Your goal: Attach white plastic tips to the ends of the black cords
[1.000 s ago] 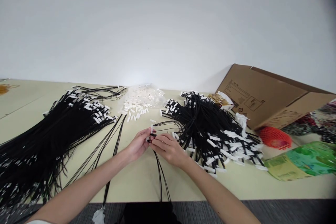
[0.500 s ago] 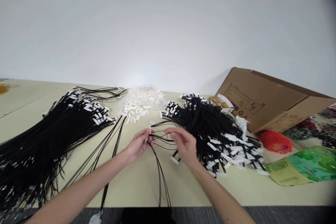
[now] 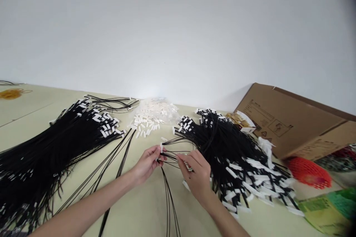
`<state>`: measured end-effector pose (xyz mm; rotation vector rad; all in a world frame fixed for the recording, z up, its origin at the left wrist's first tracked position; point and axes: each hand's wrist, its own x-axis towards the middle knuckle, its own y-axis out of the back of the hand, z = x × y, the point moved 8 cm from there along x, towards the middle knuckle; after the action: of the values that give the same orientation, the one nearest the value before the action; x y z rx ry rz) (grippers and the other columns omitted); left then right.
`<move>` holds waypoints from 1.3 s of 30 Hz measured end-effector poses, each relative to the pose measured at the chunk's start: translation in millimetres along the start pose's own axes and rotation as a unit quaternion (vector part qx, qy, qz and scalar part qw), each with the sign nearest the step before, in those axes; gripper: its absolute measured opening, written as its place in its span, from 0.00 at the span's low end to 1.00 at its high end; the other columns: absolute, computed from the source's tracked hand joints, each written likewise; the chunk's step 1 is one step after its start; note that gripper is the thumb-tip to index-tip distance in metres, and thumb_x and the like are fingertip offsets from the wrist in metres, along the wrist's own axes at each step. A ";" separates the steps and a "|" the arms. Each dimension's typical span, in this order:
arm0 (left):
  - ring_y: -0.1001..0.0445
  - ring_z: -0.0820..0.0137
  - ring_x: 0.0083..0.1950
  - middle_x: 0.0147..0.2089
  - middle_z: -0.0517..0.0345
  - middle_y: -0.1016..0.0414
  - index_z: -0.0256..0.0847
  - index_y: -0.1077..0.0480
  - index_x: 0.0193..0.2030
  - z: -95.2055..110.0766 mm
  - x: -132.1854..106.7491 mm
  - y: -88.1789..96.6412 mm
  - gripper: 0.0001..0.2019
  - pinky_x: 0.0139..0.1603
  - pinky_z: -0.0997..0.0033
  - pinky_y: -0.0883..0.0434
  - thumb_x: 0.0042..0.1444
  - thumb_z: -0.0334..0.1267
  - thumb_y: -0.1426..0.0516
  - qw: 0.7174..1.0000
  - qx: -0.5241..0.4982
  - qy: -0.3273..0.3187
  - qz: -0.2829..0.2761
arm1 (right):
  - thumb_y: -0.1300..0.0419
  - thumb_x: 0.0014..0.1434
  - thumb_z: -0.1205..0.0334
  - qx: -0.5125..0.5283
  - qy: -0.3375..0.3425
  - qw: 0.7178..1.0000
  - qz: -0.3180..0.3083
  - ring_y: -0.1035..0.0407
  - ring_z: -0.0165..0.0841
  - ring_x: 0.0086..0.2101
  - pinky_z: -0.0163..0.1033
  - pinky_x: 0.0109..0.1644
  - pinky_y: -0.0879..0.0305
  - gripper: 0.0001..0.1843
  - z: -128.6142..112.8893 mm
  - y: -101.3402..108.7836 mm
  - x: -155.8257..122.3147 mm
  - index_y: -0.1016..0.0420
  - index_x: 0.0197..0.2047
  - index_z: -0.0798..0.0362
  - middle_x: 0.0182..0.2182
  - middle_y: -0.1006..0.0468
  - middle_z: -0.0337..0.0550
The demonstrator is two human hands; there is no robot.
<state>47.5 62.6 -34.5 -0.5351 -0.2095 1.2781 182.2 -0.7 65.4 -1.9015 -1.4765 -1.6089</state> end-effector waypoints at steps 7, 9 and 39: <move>0.37 0.76 0.26 0.23 0.61 0.35 0.36 0.30 0.32 2.2 -4.5 -9.3 0.11 0.27 0.75 0.43 0.50 0.43 0.42 1.000 0.009 -0.006 -0.029 | 0.44 0.55 0.70 -0.041 0.008 0.998 -0.038 0.48 0.28 0.23 0.35 0.28 0.49 0.05 -3.4 -13.3 -3.8 0.30 0.28 0.55 0.19 0.36 0.38; 0.37 0.75 0.27 0.23 0.61 0.34 0.36 0.30 0.32 2.1 -4.4 -8.2 0.11 0.28 0.75 0.43 0.51 0.44 0.43 1.000 0.012 -0.005 -0.024 | 0.44 0.54 0.70 -0.039 0.005 0.999 -0.028 0.48 0.28 0.23 0.35 0.28 0.49 0.05 -2.3 -10.4 -3.8 0.31 0.27 0.55 0.19 0.37 0.37; 0.37 0.76 0.26 0.23 0.60 0.34 0.37 0.30 0.32 0.2 -2.3 -3.0 0.11 0.28 0.75 0.42 0.52 0.44 0.44 1.000 0.011 -0.006 -0.012 | 0.46 0.55 0.69 -0.037 -0.016 0.998 -0.052 0.48 0.27 0.23 0.34 0.29 0.49 0.08 3.9 -14.4 -3.8 0.34 0.25 0.54 0.18 0.38 0.36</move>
<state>49.4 59.9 -32.5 -0.5046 -0.2116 1.2598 173.6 6.7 55.1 -1.9272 -1.5731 -1.7098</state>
